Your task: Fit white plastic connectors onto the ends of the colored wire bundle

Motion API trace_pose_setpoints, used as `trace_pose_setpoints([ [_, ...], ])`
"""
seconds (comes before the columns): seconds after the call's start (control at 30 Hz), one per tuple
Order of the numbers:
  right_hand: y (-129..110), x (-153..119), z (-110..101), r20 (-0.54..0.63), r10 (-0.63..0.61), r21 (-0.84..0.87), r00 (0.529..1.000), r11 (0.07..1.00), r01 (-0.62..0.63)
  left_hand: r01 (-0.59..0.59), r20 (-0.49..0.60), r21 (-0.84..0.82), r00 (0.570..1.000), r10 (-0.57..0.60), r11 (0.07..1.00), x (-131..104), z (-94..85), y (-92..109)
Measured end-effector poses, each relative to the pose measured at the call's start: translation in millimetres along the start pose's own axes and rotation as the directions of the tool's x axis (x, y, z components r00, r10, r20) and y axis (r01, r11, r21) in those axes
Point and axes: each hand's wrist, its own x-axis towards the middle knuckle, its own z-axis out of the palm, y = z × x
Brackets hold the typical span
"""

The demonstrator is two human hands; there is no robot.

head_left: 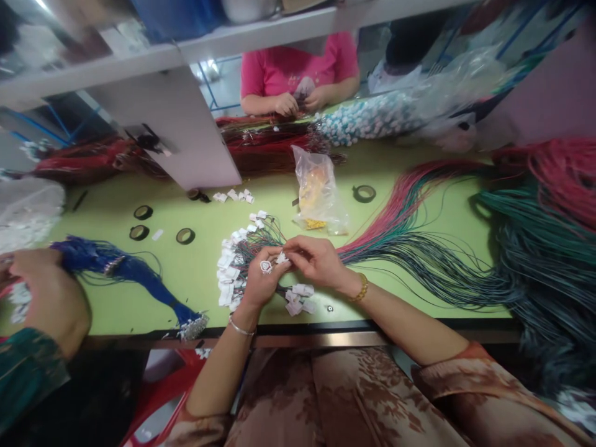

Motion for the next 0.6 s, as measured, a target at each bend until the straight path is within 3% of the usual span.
trace_pose_setpoints([
  [0.3,7,-7,12,-0.062,0.157,0.096,0.986,0.984,-0.151,-0.025,-0.014,0.159,1.0,0.028,0.987,-1,-4.2,-2],
  [0.4,7,-8,13,-0.032,0.051,-0.076,0.998,0.996,-0.053,-0.016,-0.009,0.173,1.0,0.018,0.985,0,-5.2,-2],
  [0.5,8,-8,13,0.083,-0.086,-0.275,0.993,0.956,0.105,-0.018,-0.028,0.194,0.999,0.024,0.981,1,-4.8,0],
  [0.6,9,-10,14,0.143,-0.114,-0.366,0.983,0.917,0.16,-0.017,-0.041,0.214,0.999,0.026,0.977,1,-4.1,0],
])
